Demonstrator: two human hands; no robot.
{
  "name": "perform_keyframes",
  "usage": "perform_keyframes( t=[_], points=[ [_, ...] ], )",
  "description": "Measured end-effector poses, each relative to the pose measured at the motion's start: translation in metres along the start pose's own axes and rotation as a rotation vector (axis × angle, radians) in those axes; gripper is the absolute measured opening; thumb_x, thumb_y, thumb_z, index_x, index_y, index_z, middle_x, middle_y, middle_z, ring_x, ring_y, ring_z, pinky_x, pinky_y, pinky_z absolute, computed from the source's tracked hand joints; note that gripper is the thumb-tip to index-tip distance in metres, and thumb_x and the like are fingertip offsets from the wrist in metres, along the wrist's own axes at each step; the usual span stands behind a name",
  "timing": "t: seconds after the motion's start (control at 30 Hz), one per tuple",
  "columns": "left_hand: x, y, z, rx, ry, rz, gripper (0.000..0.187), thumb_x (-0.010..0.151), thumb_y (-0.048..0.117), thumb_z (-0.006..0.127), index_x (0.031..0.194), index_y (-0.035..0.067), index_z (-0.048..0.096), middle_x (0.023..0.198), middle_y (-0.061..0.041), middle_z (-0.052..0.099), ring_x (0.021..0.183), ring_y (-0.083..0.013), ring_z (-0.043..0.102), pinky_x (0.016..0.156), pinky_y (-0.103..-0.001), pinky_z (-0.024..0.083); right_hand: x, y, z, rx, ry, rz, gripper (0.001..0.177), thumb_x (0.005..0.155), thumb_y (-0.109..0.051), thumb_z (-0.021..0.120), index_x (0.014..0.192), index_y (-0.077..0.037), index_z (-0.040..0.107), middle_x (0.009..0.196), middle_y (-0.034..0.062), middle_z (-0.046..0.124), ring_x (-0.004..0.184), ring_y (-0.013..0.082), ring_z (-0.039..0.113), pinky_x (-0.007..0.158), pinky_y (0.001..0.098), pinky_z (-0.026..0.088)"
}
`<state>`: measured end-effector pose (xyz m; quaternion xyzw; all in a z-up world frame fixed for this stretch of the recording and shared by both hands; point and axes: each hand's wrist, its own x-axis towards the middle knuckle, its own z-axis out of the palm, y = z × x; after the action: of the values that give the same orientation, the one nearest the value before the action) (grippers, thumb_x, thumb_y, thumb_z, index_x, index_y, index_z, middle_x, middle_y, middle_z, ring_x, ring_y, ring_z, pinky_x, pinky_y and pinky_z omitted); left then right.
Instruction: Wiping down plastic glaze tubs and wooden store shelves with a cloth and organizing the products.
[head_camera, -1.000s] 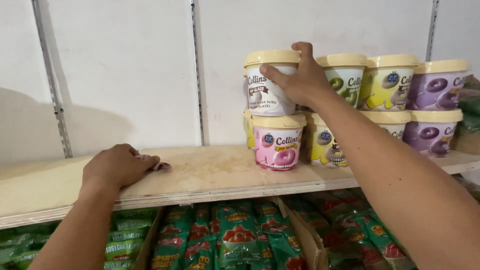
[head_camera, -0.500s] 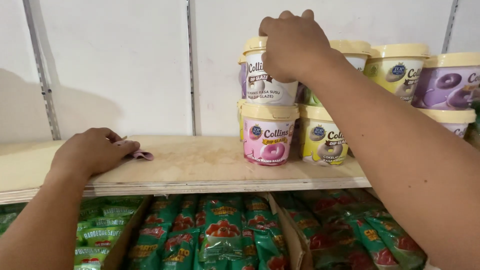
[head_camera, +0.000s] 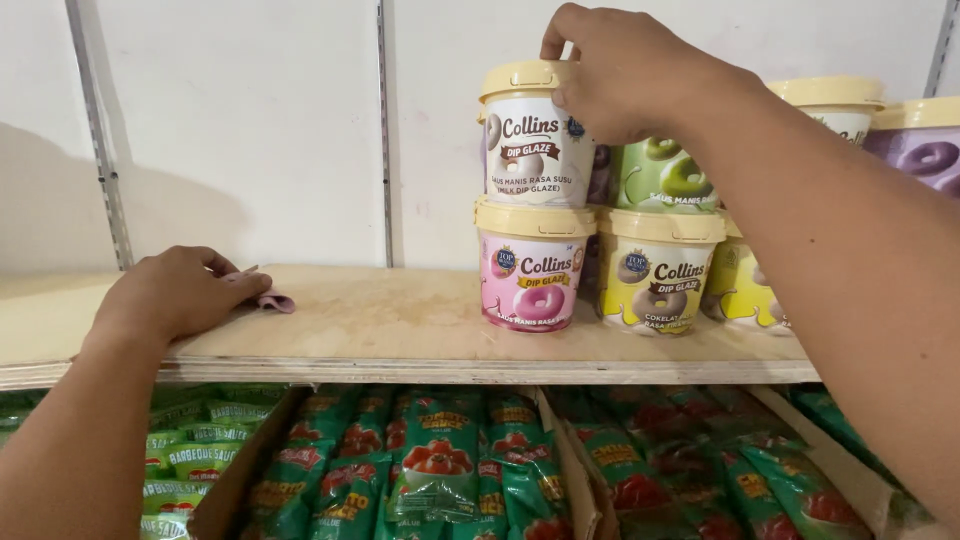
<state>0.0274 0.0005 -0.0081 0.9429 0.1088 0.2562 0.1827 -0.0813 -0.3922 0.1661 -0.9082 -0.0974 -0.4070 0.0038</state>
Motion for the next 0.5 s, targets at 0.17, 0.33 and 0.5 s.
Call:
perform_keyframes(
  t=[0.17,0.33,0.5],
  points=[
    [0.010,0.000,0.002,0.042,0.012,0.014,0.067,0.082,0.070,0.069,0.120,0.017,0.081,0.117,-0.013,0.080,0.112,-0.0344,0.074,0.099,-0.048,0.057,-0.003,0.012,0.001,0.099,0.004,0.022,0.034,0.099,-0.018,0.063,0.132,-0.012,0.057,0.118,0.0116,0.069,0.098,0.0306,0.069,0.077,0.0459,0.056],
    [0.013,-0.005,0.006,0.026,-0.003,-0.013,0.067,0.081,0.070,0.070,0.119,0.016,0.081,0.117,-0.014,0.080,0.112,-0.0349,0.074,0.099,-0.047,0.057,-0.009,0.016,-0.002,0.163,-0.031,-0.008,0.040,0.093,-0.013,0.068,0.132,-0.014,0.058,0.121,0.0093,0.069,0.103,0.0263,0.068,0.079,0.0427,0.057],
    [0.010,-0.004,0.004,0.030,0.008,0.001,0.067,0.081,0.069,0.071,0.120,0.015,0.080,0.116,-0.016,0.079,0.112,-0.0365,0.073,0.099,-0.048,0.056,-0.014,0.010,-0.006,0.115,-0.045,0.060,0.040,0.097,-0.015,0.065,0.136,-0.016,0.054,0.126,0.0084,0.064,0.105,0.0288,0.067,0.077,0.0469,0.059]
  ],
)
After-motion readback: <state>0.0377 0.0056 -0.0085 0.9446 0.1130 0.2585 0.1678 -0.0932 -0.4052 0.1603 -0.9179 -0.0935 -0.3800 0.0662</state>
